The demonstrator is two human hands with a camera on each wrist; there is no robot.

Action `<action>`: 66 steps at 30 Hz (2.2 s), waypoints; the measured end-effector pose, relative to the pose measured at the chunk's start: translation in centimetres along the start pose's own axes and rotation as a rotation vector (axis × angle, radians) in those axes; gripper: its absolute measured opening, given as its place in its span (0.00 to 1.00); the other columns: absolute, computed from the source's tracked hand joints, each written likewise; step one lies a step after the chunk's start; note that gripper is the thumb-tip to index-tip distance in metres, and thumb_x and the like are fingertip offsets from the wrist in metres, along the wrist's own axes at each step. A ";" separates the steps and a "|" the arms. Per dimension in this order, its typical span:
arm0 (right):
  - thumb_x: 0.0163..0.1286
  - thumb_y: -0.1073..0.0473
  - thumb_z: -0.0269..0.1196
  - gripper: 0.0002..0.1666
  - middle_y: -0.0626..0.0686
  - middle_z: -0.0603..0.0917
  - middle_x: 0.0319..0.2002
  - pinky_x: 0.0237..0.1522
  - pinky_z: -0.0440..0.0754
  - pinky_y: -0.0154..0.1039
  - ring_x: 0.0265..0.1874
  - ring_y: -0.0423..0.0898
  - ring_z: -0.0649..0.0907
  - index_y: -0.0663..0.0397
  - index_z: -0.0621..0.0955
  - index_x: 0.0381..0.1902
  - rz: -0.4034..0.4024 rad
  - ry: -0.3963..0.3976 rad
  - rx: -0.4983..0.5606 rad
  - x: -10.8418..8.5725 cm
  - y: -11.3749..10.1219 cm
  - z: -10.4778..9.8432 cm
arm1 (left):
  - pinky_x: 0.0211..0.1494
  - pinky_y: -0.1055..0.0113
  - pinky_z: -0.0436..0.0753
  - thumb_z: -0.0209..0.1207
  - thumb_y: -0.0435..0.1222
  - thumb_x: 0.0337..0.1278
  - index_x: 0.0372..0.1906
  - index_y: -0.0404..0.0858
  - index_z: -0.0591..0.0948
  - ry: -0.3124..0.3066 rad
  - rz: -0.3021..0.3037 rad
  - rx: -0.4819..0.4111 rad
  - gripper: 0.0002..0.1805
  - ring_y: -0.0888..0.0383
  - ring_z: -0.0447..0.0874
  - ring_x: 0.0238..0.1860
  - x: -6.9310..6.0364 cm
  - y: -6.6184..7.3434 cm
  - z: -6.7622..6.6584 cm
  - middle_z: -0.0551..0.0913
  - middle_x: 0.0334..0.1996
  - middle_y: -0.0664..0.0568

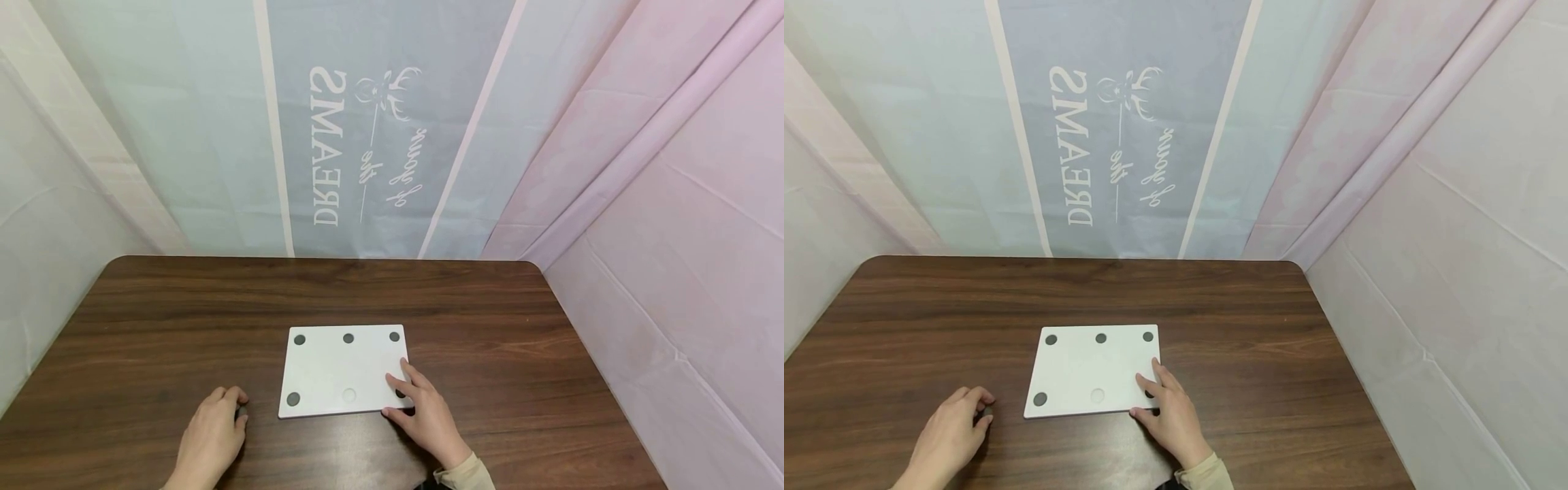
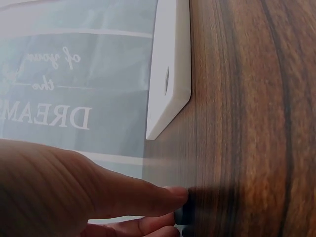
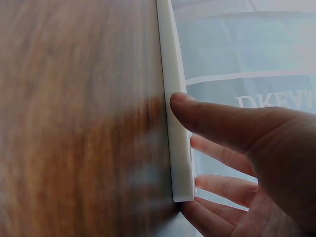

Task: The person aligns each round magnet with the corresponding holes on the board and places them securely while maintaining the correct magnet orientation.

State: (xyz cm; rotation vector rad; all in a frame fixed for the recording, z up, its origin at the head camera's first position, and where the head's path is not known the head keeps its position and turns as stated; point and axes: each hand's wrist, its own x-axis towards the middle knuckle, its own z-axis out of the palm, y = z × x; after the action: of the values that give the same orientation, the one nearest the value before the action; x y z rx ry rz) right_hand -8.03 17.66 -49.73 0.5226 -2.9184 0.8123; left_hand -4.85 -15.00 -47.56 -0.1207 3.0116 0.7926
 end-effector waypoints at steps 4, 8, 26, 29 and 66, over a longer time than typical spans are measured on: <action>0.53 0.52 0.74 0.30 0.64 0.72 0.65 0.52 0.79 0.54 0.60 0.60 0.76 0.51 0.82 0.55 -0.008 0.006 -0.006 0.0 0.0 0.0 | 0.38 0.46 0.80 0.65 0.24 0.46 0.37 0.31 0.81 0.009 -0.001 -0.015 0.10 0.42 0.82 0.36 0.2 0.2 0.0 0.80 0.36 0.40; 0.54 0.51 0.74 0.30 0.63 0.72 0.65 0.53 0.79 0.54 0.61 0.59 0.76 0.51 0.82 0.55 0.004 -0.001 -0.001 0.0 -0.1 0.0 | 0.37 0.47 0.81 0.66 0.24 0.45 0.34 0.32 0.81 0.028 0.021 -0.040 0.09 0.43 0.82 0.35 0.2 0.4 0.2 0.78 0.35 0.42; 0.54 0.51 0.74 0.30 0.62 0.72 0.65 0.55 0.78 0.53 0.61 0.59 0.75 0.50 0.82 0.55 0.015 -0.003 0.002 0.0 -0.2 0.0 | 0.27 0.55 0.78 0.65 0.23 0.48 0.30 0.36 0.84 0.144 0.072 -0.094 0.06 0.52 0.82 0.27 0.7 1.9 0.8 0.82 0.27 0.49; 0.54 0.52 0.74 0.29 0.63 0.72 0.65 0.54 0.78 0.54 0.61 0.59 0.76 0.50 0.82 0.55 0.008 0.006 -0.001 0.1 -0.1 0.0 | 0.26 0.53 0.79 0.64 0.23 0.49 0.31 0.35 0.84 0.194 0.098 -0.116 0.06 0.48 0.84 0.29 0.8 2.5 1.0 0.83 0.28 0.47; 0.54 0.53 0.74 0.29 0.62 0.72 0.65 0.53 0.78 0.54 0.60 0.59 0.76 0.50 0.82 0.55 0.025 -0.011 0.022 0.2 -0.3 -0.2 | 0.27 0.73 0.74 0.67 0.24 0.46 0.26 0.41 0.83 0.141 0.329 -0.201 0.09 0.68 0.72 0.24 1.9 9.0 5.1 0.77 0.22 0.59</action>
State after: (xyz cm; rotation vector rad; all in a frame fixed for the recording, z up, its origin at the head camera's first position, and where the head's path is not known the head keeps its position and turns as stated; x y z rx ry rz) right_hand -8.16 17.44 -49.40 0.4945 -2.9347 0.8476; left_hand -7.48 -4.85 -47.67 0.3396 3.1178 1.1589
